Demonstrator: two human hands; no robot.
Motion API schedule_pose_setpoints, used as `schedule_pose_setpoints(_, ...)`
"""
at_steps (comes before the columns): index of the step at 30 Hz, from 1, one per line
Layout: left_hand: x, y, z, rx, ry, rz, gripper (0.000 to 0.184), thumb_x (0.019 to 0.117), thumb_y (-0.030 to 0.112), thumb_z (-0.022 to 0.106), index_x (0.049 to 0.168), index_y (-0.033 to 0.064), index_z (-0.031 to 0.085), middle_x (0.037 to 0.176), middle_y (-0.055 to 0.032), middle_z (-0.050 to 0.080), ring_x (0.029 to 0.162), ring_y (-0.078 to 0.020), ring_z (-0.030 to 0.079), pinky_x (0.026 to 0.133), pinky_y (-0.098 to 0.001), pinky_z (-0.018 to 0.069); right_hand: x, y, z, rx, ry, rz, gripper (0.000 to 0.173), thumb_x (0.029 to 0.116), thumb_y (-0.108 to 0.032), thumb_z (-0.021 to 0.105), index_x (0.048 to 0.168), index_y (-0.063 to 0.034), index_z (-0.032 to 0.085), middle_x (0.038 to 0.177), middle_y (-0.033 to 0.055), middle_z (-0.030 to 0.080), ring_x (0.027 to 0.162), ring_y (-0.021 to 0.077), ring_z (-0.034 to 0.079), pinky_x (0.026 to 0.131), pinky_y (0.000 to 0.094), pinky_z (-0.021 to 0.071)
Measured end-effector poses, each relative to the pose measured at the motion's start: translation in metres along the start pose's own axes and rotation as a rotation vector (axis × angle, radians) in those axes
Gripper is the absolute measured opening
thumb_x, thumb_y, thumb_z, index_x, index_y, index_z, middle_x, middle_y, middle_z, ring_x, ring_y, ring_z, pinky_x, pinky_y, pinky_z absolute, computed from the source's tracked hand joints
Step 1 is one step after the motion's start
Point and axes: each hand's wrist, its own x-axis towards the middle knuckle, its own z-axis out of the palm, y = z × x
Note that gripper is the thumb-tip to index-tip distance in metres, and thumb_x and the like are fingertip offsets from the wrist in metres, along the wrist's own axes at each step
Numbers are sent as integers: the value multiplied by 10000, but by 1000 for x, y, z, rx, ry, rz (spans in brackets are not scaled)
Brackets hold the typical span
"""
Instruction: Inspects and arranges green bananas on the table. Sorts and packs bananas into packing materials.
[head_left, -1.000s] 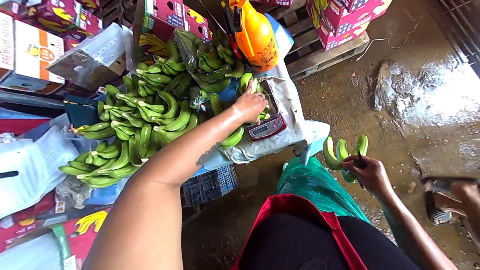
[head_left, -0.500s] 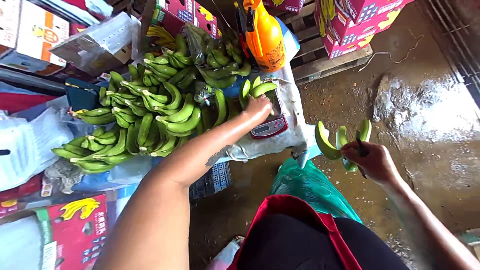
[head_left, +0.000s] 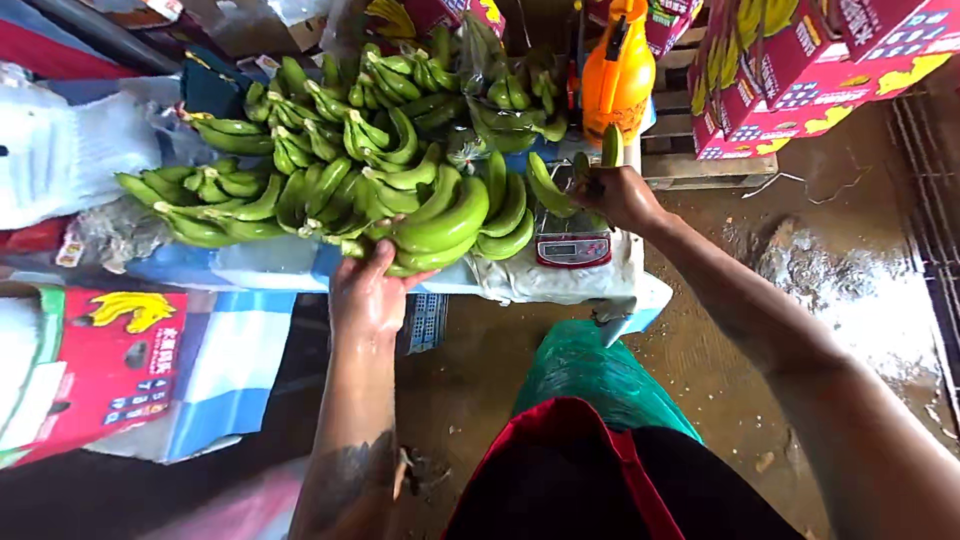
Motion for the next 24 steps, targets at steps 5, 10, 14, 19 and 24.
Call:
schedule_pose_setpoints(5, -53, -18, -65, 219, 200, 96, 205, 969, 76, 582, 1162, 103, 644, 1193, 0, 708, 981, -161, 735, 774, -388, 657, 20, 17, 39, -130, -24, -149, 253, 938, -287, 714, 1012, -48, 748, 881, 146, 720, 783, 332, 686, 721, 589, 528)
schedule_pose_setpoints(10, -94, -33, -92, 291, 333, -22, 236, 965, 65, 585, 1191, 27, 642, 1172, -51, 708, 951, -162, 737, 755, -375, 656, 27, -6, 54, -267, -147, -83, 253, 930, -206, 724, 1108, -27, 739, 1248, 214, 642, 972, 399, 687, 816, 612, 559)
schedule_pose_setpoints(14, -108, -45, -86, 252, 372, -83, 224, 967, 26, 589, 1179, 17, 660, 1158, -65, 714, 948, -160, 731, 751, -354, 649, 20, -4, 80, -317, -130, -135, 275, 925, -224, 726, 1113, -24, 724, 1297, 228, 615, 861, 396, 702, 712, 584, 580)
schedule_pose_setpoints(19, -112, -57, -78, 192, 341, -108, 212, 955, 17, 614, 1158, 5, 673, 1156, -87, 717, 963, -182, 730, 755, -369, 649, 7, 6, 96, -335, -196, -153, 380, 945, -257, 708, 1311, -158, 695, 1351, 185, 612, 833, 395, 705, 678, 594, 575)
schedule_pose_setpoints(24, -111, -62, -73, 180, 284, -104, 213, 944, 23, 634, 1153, -6, 671, 1146, -97, 721, 949, -196, 736, 754, -373, 651, 1, 7, 87, -248, -128, -170, 675, 871, -250, 808, 1486, -180, 539, 1379, 174, 601, 914, 394, 709, 718, 603, 584)
